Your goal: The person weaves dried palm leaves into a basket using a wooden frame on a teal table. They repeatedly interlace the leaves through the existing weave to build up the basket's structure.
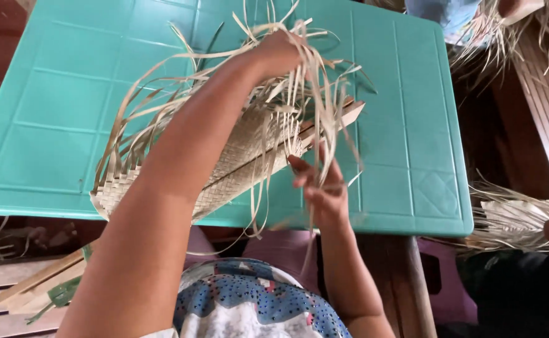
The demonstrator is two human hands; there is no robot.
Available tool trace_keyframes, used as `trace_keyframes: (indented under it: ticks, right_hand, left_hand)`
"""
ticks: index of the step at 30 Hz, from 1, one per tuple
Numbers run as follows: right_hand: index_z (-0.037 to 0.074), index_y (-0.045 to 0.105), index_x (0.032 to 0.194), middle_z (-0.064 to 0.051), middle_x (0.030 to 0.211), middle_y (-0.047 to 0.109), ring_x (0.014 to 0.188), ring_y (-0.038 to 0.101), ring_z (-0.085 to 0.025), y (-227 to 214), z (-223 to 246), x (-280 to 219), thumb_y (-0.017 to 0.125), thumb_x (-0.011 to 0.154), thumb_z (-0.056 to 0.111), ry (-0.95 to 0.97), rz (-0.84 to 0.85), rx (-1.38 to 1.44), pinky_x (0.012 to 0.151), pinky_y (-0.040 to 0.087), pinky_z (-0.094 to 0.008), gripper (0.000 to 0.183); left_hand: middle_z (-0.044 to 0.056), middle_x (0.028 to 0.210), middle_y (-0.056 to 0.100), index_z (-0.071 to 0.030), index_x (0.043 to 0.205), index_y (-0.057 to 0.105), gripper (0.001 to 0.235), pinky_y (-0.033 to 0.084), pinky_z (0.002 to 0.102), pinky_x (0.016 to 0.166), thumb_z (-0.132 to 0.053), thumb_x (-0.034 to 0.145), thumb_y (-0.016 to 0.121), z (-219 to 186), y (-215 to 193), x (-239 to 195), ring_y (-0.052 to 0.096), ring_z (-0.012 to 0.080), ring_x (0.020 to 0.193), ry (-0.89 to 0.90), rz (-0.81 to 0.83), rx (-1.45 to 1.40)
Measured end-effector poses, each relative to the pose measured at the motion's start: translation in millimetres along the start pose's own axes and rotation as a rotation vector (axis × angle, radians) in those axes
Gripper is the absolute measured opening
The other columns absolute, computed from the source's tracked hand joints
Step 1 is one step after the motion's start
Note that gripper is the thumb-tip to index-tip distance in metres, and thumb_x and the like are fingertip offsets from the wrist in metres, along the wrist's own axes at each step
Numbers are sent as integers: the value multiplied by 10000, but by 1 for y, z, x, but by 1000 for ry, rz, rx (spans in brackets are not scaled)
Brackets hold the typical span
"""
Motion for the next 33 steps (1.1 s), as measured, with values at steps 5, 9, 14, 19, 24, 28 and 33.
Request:
trace_keyframes:
  ticks: [5,9,14,19,24,28,33]
  right_hand:
    - [144,667,1282,-121,1221,711,1349,552,-299,12,11,-9,767,930,191,-47,44,-271,1294,233,-616,369]
    - [200,689,958,-290,1374,584,1562,245,-495,-4,16,-25,708,900,280,-168,60,-204,1284,133,-709,101]
    - [238,694,1386,-96,1606,447,1600,120,-427,-12,31,-61,700,993,320,-13,234,264,1296,174,-641,401]
    - [363,701,1385,-68,1568,516,1598,124,-456,-34,38,-134,784,1004,418,46,65,489,1239,228,-614,394]
    - [124,710,1209,-197,1456,576,1423,402,-427,-63,66,-190,715,1024,380,83,-670,838,988,455,-570,316]
    - [151,593,1417,-180,1285,661,1188,625,-336,-66,61,-221,527,1060,511,302,-810,679,712,665,-354,511]
    - [39,753,1297,-144,769,908,372,536,-126,-29,99,-198,560,769,522,1244,-215,-677,353,391,-234,742]
  left_hand:
    - [21,848,664,-171,967,803,129,424,347,710,-237,932,698,19,-22,2,523,150,723,-66,-162,-301]
    - [53,711,623,-128,956,782,192,329,317,481,-241,963,627,38,-35,3,373,119,500,-23,-268,-484]
    - [67,667,592,-103,815,716,310,331,317,470,-307,1034,637,47,-40,-6,372,119,465,-93,-244,-461]
    - [58,737,733,-78,1138,770,266,300,254,442,-117,1025,532,52,-44,-3,369,68,485,-124,-215,-475]
    - [-8,1021,795,-178,1064,720,178,425,151,490,-140,900,780,28,-67,-19,668,36,755,-135,-117,-420]
    - [-31,859,655,-175,944,719,86,370,173,515,-113,886,728,41,-78,-6,505,44,679,-117,-107,-468]
    - [-17,835,608,-182,1001,536,219,505,308,727,-400,1004,534,60,-93,-4,599,91,724,-229,-385,-688]
Point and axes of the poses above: each hand's wrist, its own x-axis towards the middle knuckle, its own y-axis out of the palm, z = x × y, the point moved 1 cm from there along x, towards the middle knuckle
